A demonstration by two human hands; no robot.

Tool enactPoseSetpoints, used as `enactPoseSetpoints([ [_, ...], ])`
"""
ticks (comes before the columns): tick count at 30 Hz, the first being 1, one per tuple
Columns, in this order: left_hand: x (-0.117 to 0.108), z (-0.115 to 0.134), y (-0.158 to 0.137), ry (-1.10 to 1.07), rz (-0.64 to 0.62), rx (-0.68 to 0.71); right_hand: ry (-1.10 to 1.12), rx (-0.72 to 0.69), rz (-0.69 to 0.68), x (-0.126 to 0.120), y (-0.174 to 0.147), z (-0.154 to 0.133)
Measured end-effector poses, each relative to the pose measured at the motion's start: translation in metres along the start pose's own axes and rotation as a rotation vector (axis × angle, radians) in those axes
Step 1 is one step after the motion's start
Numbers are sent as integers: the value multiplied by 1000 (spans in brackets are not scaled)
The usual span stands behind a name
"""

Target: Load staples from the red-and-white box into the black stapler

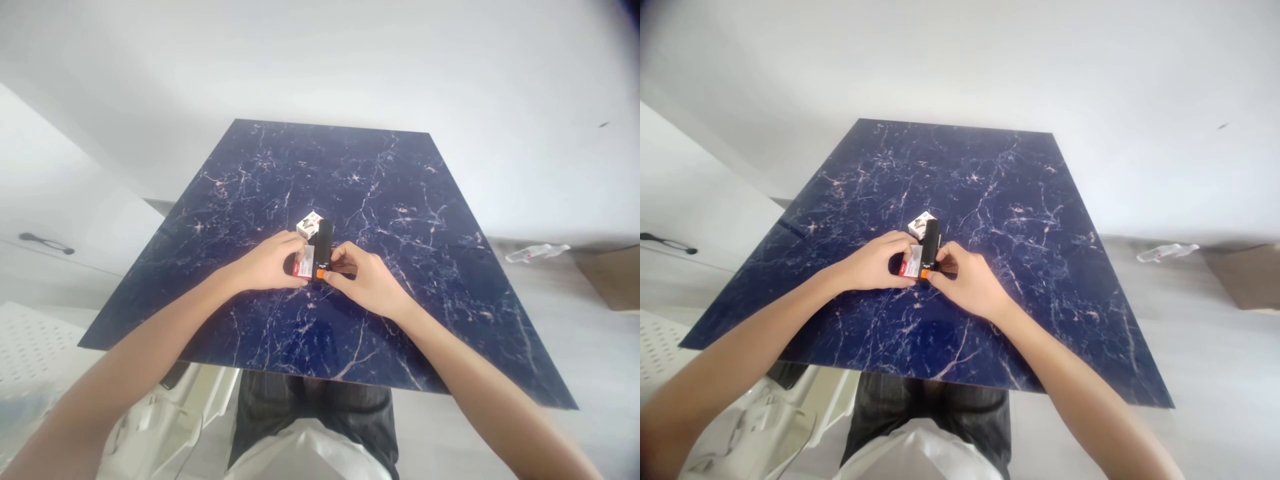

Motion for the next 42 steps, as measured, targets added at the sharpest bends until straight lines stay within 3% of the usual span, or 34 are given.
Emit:
enactPoseSetpoints([
  [27, 0, 6, -5, 53, -67, -16, -16, 7, -16, -1, 1, -2],
  [29, -6, 5, -7, 50, -41, -4, -25, 15, -28, -1, 1, -2],
  [34, -24, -20, -7, 78, 212, -77, -48, 2, -33, -1, 1, -4],
  [37, -13, -33, 0, 122, 142, -92, -46, 6, -35, 0, 1, -3],
  [42, -11, -23, 2, 125, 139, -63, -30, 12, -44, 0, 0, -4],
])
Point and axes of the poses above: each hand's wrist, its own y-axis towards the middle knuckle, its own x-axis out of the palm, z = x × y, the point moved 8 cm from there along y, towards the middle knuckle, and after that the axes turned 9 degrees about -z, right-handed, at the moved point
